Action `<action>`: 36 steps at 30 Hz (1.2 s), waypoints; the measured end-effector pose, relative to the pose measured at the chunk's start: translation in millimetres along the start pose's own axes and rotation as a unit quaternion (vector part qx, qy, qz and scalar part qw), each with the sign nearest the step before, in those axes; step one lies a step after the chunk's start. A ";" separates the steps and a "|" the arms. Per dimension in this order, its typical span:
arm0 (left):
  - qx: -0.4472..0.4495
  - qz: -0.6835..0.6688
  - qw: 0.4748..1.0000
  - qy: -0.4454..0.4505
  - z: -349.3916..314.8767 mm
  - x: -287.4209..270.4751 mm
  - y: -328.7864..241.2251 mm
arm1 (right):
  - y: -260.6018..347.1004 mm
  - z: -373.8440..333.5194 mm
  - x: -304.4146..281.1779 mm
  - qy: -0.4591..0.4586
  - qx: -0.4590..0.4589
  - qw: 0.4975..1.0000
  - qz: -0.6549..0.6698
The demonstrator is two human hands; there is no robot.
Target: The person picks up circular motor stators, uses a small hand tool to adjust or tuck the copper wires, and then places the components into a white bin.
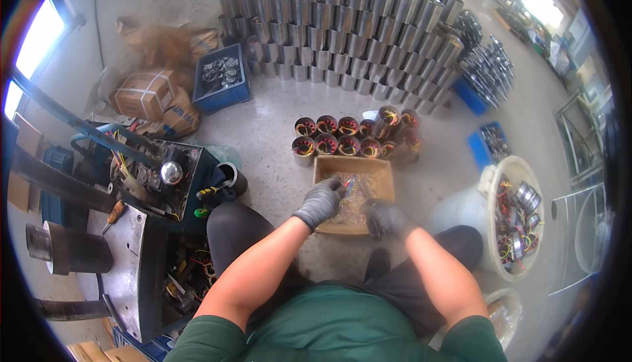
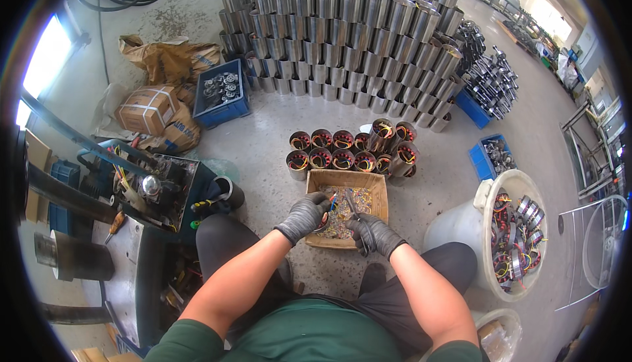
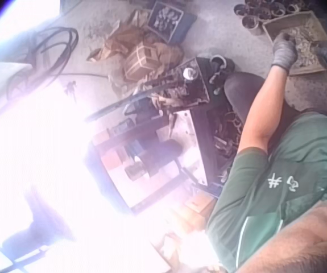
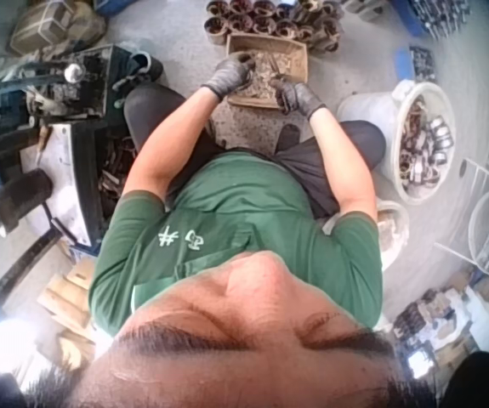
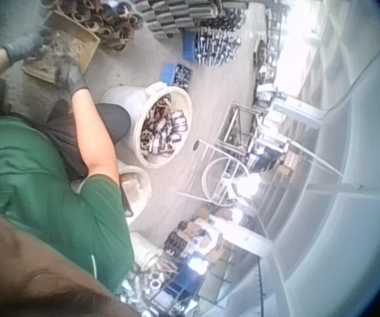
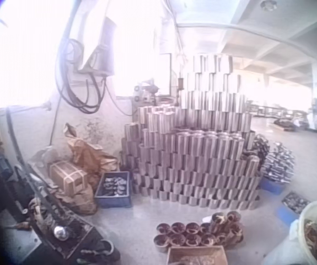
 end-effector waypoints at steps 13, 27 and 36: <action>0.014 -0.007 0.999 0.036 -11.2 -2.0 -25.7 | -3.4 -0.2 19.4 0.098 -0.022 0.995 -0.010; 0.058 -0.091 0.991 -0.077 5.2 1.3 5.1 | -20.1 -9.6 15.0 0.036 0.082 0.994 0.060; 0.042 -0.094 0.994 -0.036 9.4 5.0 0.4 | -14.3 -14.6 37.0 0.129 0.091 0.981 0.113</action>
Point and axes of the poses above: each hand's wrist, its own z-axis towards the middle knuckle, its own x-axis out of the palm, y = z × x, the point moved 10 cm from there along z, towards the middle knuckle, and after that the axes turned 7 degrees about z, right-handed, at the moved point
